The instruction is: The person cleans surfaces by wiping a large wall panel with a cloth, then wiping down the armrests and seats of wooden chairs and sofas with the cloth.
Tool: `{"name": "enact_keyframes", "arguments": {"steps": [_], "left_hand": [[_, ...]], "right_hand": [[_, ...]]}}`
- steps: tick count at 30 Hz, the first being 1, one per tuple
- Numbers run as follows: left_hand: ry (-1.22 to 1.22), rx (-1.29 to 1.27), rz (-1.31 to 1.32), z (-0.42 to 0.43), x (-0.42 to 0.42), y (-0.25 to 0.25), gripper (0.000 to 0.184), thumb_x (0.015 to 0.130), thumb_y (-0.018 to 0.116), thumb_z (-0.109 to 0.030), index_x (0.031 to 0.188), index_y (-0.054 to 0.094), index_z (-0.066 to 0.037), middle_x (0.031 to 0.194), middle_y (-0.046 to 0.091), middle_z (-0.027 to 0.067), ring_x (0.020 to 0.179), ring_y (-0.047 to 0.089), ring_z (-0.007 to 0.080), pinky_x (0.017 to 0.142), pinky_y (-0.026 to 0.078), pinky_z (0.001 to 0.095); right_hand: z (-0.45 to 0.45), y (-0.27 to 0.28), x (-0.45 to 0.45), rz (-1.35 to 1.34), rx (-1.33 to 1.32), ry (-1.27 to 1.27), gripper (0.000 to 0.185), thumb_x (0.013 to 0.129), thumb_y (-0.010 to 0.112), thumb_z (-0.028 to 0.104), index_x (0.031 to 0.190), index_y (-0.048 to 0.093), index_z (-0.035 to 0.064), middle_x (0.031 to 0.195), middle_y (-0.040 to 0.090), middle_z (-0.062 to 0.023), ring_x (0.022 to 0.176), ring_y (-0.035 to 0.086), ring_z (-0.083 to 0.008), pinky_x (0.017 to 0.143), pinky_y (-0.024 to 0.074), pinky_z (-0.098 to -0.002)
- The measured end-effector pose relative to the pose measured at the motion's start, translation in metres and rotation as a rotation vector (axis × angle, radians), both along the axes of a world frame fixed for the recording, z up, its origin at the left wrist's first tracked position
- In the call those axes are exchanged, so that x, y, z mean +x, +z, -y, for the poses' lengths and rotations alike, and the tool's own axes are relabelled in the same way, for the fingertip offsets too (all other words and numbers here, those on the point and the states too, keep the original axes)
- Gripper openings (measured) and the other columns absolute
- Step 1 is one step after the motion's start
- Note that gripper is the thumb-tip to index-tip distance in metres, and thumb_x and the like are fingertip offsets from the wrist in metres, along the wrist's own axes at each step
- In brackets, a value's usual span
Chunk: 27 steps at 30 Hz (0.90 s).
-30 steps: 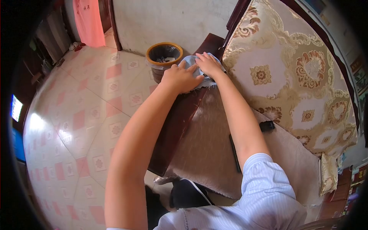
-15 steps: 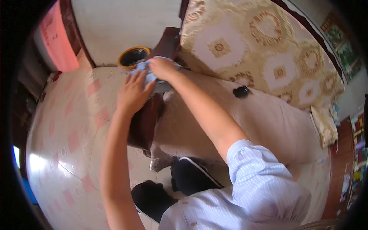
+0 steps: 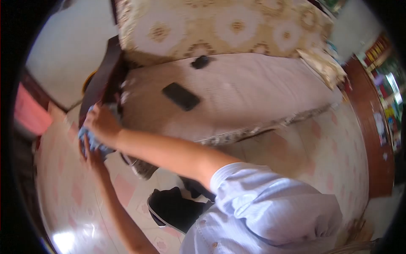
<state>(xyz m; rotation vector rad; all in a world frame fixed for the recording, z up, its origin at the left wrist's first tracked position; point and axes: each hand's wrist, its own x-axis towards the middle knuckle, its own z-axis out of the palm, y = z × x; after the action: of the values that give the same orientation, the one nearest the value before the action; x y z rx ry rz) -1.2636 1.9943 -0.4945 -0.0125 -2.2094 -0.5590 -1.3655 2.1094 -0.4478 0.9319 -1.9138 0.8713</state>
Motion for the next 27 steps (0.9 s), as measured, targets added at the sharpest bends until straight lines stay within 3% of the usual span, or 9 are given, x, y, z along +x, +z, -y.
{"name": "enact_keyframes", "arguments": {"steps": [2, 3, 8, 9, 12, 21, 27], "left_hand": [[0.179, -0.133, 0.036, 0.0, 0.014, -0.011, 0.05, 0.086, 0.055, 0.002, 0.134, 0.053, -0.011, 0.135, 0.047, 0.0163, 0.118, 0.05, 0.0359, 0.096, 0.041, 0.0451], [0.138, -0.136, 0.022, -0.01, 0.02, -0.014, 0.05, 0.086, 0.055, 0.002, 0.134, 0.053, -0.011, 0.135, 0.047, 0.0163, 0.118, 0.05, 0.0359, 0.096, 0.041, 0.0451], [-0.084, 0.207, 0.099, -0.035, 0.037, -0.052, 0.044, 0.088, 0.048, 0.003, 0.13, 0.056, -0.006, 0.125, 0.05, 0.0179, 0.114, 0.052, 0.0353, 0.096, 0.042, 0.042], [-0.101, 0.136, 0.173, -0.072, 0.057, -0.025, 0.041, 0.09, 0.046, 0.001, 0.129, 0.057, -0.005, 0.126, 0.049, 0.0193, 0.116, 0.051, 0.0356, 0.097, 0.041, 0.0423], [-0.23, 0.013, 0.141, -0.129, 0.078, -0.009, 0.04, 0.091, 0.047, 0.001, 0.129, 0.057, -0.005, 0.127, 0.049, 0.0199, 0.117, 0.05, 0.0357, 0.098, 0.04, 0.0434], [-0.56, -0.024, 0.235, -0.284, 0.099, 0.028, 0.04, 0.09, 0.052, -0.002, 0.129, 0.057, -0.01, 0.124, 0.05, 0.0182, 0.116, 0.049, 0.0342, 0.1, 0.038, 0.0436], [-0.872, -0.051, 0.253, -0.412, 0.116, 0.029, 0.038, 0.088, 0.054, 0.001, 0.126, 0.058, -0.002, 0.123, 0.051, 0.0204, 0.115, 0.05, 0.0368, 0.099, 0.04, 0.0438]], "right_hand": [[-0.016, -0.001, 0.025, 0.0, 0.113, -0.036, 0.011, 0.073, 0.06, 0.018, 0.073, 0.07, 0.0125, 0.091, 0.064, -0.008, 0.102, 0.054, -0.0275, 0.085, 0.0472, -0.0382], [-0.023, -0.005, 0.039, 0.032, 0.08, -0.016, 0.01, 0.073, 0.06, 0.016, 0.074, 0.069, 0.011, 0.091, 0.062, -0.0087, 0.101, 0.054, -0.0275, 0.084, 0.0465, -0.0379], [-0.09, -0.012, 0.081, 0.398, 0.069, 0.126, 0.013, 0.075, 0.061, 0.012, 0.081, 0.071, 0.006, 0.096, 0.059, -0.0147, 0.102, 0.053, -0.0308, 0.086, 0.0462, -0.0376], [-0.111, -0.017, 0.09, 0.34, 0.04, 0.101, 0.016, 0.078, 0.06, 0.01, 0.087, 0.072, 0.0045, 0.095, 0.059, -0.0157, 0.101, 0.053, -0.0328, 0.086, 0.0458, -0.0388], [-0.169, -0.023, 0.109, 0.322, -0.038, 0.056, 0.018, 0.079, 0.06, 0.01, 0.09, 0.071, 0.0031, 0.094, 0.06, -0.0157, 0.1, 0.053, -0.0326, 0.086, 0.046, -0.0388], [-0.343, 0.009, 0.162, 0.255, 0.002, -0.163, 0.023, 0.08, 0.059, 0.009, 0.099, 0.07, 0.0048, 0.094, 0.06, -0.0135, 0.101, 0.053, -0.0301, 0.087, 0.0454, -0.0372], [-0.481, 0.011, 0.219, 0.212, 0.033, -0.408, 0.023, 0.081, 0.059, 0.007, 0.101, 0.068, 0.0049, 0.101, 0.061, -0.0125, 0.102, 0.055, -0.0303, 0.091, 0.0448, -0.0374]]}}
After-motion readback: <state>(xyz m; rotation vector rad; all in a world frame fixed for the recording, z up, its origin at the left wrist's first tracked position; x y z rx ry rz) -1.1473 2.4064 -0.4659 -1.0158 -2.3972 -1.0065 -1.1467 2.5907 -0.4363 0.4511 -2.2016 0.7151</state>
